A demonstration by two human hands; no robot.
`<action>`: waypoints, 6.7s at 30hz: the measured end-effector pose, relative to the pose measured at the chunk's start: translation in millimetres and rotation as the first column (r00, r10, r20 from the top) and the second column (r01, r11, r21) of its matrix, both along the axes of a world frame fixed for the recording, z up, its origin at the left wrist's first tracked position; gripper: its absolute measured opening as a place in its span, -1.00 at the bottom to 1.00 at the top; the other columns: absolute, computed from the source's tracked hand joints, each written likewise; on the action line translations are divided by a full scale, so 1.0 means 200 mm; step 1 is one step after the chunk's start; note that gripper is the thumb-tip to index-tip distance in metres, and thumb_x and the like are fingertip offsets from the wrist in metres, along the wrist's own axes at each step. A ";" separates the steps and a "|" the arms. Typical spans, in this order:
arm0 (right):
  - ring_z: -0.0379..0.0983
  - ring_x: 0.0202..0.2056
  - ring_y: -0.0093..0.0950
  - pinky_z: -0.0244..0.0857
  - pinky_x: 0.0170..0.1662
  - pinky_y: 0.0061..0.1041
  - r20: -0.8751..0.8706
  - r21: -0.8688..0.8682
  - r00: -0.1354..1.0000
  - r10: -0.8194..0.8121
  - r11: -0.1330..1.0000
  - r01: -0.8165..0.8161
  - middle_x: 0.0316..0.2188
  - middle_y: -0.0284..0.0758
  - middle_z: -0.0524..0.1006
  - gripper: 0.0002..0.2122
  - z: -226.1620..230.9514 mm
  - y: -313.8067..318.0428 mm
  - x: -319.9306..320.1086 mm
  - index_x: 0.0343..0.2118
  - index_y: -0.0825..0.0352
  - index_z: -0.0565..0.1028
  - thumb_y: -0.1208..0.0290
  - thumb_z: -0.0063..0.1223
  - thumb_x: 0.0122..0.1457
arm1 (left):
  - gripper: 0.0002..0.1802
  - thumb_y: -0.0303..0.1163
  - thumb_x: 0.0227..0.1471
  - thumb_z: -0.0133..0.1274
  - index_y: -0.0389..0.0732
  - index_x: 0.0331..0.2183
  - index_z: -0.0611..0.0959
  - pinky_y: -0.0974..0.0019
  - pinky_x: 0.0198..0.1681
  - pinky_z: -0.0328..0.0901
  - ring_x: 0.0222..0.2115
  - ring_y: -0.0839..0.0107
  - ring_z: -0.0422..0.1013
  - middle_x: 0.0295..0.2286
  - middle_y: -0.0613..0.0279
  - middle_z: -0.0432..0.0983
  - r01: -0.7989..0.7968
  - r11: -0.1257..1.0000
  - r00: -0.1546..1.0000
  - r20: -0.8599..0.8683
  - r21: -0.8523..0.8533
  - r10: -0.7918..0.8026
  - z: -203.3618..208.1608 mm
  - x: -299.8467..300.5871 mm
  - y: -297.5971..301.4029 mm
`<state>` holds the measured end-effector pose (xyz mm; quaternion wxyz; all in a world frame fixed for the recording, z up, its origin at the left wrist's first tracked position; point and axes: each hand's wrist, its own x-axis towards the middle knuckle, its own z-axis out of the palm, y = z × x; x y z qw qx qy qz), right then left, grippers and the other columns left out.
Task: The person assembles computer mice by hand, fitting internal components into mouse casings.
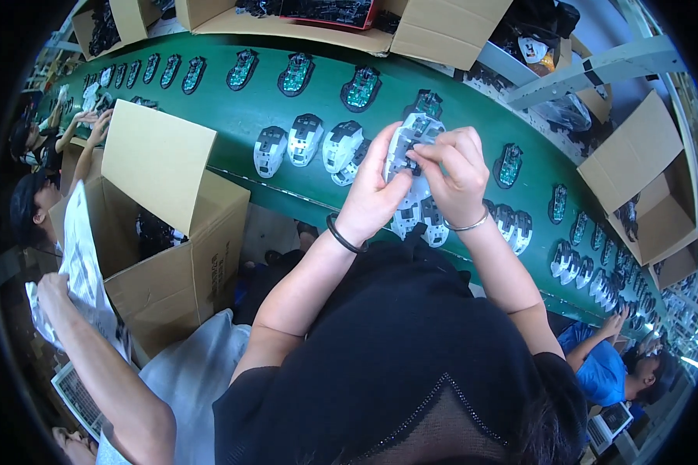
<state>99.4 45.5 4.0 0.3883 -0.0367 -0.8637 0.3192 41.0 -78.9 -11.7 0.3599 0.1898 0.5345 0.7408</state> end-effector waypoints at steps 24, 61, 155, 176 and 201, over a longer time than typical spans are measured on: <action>0.37 -0.29 -0.37 0.26 -0.26 -0.49 0.220 -0.145 0.973 -0.066 0.984 0.099 -0.35 -0.26 0.42 -0.66 0.05 -0.06 0.05 -0.25 0.36 0.44 0.53 0.18 -0.17 | -0.38 -0.68 -0.11 -0.23 -0.27 0.08 0.21 0.52 -0.20 0.23 -0.17 0.55 0.29 -0.11 0.23 0.30 -0.076 0.995 0.997 -0.018 -0.071 0.074 0.05 -0.05 -0.08; 0.39 -0.17 -0.54 0.29 -0.11 -0.52 0.411 -0.814 0.805 -0.429 0.226 0.536 -0.17 -0.27 0.45 -0.63 -0.79 0.61 1.38 0.01 0.39 0.29 0.58 -0.09 0.10 | -0.70 -0.34 0.08 -0.03 -0.18 -0.12 0.47 0.44 -0.24 0.30 -0.25 0.53 0.37 -0.26 0.28 0.45 0.572 0.767 0.815 0.305 -0.290 -0.492 -0.37 0.39 0.33; 0.33 -0.14 -0.55 0.25 -0.07 -0.54 0.184 -0.880 0.622 0.761 0.410 -0.241 -0.17 -0.28 0.40 -0.50 0.09 -0.29 -0.51 -0.01 0.35 0.25 0.55 0.12 -0.08 | -0.03 -0.45 -0.38 0.09 -0.10 0.14 0.06 0.18 0.09 0.12 0.01 0.27 0.20 -0.06 0.15 0.23 -0.149 0.958 0.931 0.362 0.245 0.053 -0.01 -0.40 -0.44; 0.44 -0.37 -0.59 0.32 -0.27 -0.55 0.401 -0.430 0.571 0.716 0.698 -0.573 -0.43 -0.31 0.54 -0.83 -0.07 -0.27 -1.59 -0.38 0.40 0.52 0.43 0.14 -0.02 | -0.12 -0.41 -0.21 0.16 -0.05 0.12 0.09 0.16 -0.06 0.28 -0.12 0.29 0.34 -0.13 0.18 0.33 -0.435 0.862 0.832 0.483 0.263 0.273 -0.28 -0.66 -0.66; 0.45 -0.43 -0.69 0.31 -0.39 -0.76 0.253 -0.860 0.539 0.803 0.442 -0.254 -0.46 -0.39 0.51 -0.79 0.19 -0.11 -1.22 -0.20 0.39 0.46 0.56 0.05 0.06 | -0.27 -0.62 -0.11 -0.23 -0.08 0.14 0.01 0.10 -0.03 0.27 -0.07 0.08 0.32 -0.02 0.06 0.22 -0.409 0.833 0.831 0.530 0.372 0.171 -0.09 -0.75 -0.53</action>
